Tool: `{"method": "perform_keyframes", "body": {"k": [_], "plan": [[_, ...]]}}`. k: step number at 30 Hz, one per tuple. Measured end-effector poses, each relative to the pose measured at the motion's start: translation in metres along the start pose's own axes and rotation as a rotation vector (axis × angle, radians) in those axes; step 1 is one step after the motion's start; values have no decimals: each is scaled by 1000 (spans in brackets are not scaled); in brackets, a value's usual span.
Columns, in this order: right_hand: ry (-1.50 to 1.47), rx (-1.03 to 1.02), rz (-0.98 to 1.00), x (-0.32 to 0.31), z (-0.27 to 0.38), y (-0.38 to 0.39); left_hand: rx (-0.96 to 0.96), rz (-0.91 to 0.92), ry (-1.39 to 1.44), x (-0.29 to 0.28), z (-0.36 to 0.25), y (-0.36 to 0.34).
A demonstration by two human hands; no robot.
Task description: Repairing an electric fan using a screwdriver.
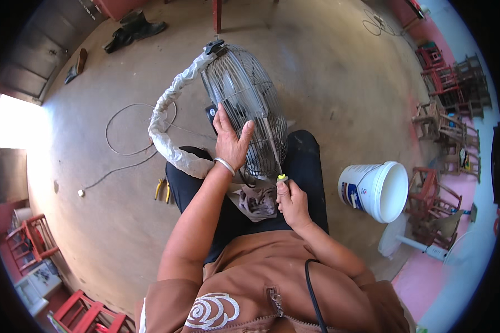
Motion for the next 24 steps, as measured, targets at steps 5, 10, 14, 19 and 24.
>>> {"method": "perform_keyframes", "body": {"k": [5,10,14,19,24], "plan": [[78,5,37,0,8,-7,-24,-70,61,-6,7,0],[66,-53,-86,8,-8,-15,-33,-36,73,-1,3,2],[117,-48,-76,5,-2,-16,-73,0,73,-7,3,3],[-66,60,4,18,4,-12,-72,-51,67,-11,8,1],[127,-125,-91,29,-14,-28,-66,-14,98,-1,5,4]]}}
Point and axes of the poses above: each hand's wrist, its own y-axis away from the middle knuckle, its own x-axis out of the palm, z = x × y, the point moved 9 cm from there along -y, towards the middle knuckle, and after that the axes turned 7 degrees about -y, right-handed, at the moved point
